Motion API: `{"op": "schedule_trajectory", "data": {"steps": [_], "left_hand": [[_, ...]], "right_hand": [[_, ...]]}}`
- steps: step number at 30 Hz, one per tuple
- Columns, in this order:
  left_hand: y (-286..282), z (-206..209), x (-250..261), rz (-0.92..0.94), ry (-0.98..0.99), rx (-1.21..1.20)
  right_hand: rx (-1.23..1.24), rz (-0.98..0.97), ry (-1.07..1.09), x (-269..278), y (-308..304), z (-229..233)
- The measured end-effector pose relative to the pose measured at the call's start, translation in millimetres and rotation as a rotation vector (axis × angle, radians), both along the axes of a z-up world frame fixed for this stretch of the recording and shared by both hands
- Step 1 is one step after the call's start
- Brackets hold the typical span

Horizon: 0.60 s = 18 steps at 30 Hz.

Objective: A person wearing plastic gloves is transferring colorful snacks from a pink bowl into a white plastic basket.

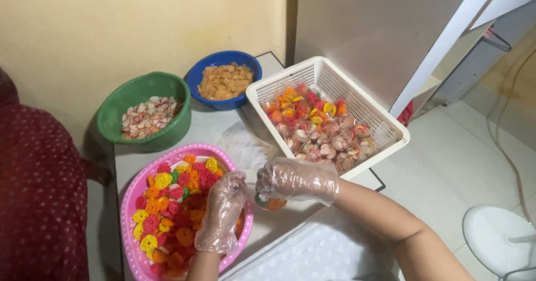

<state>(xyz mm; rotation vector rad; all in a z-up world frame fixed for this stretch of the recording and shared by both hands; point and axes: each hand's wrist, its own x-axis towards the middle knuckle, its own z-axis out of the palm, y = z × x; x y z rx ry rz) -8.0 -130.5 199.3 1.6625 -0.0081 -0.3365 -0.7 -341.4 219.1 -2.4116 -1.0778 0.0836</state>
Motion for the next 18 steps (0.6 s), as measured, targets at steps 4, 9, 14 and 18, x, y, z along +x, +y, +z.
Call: {"op": "schedule_trajectory", "data": {"steps": [4, 9, 14, 18], "left_hand": [[-27.4, -27.2, 40.0, -0.073, -0.313, 0.426], [-93.3, -18.9, 91.7, -0.090, -0.421, 0.412], [-177.3, -34.9, 145.4, -0.153, -0.292, 0.554], [-237.5, -17.2, 177.2, -0.223, -0.257, 0.606]], "right_hand": [[0.058, 0.046, -0.135, 4.5, -50.8, 28.6], [-0.009, -0.130, -0.056, 28.9, -105.6, 25.7], [-0.100, -0.431, -0.018, 25.1, -149.5, 80.8], [-0.203, -0.615, -0.072, 30.9, -179.7, 79.4]]}}
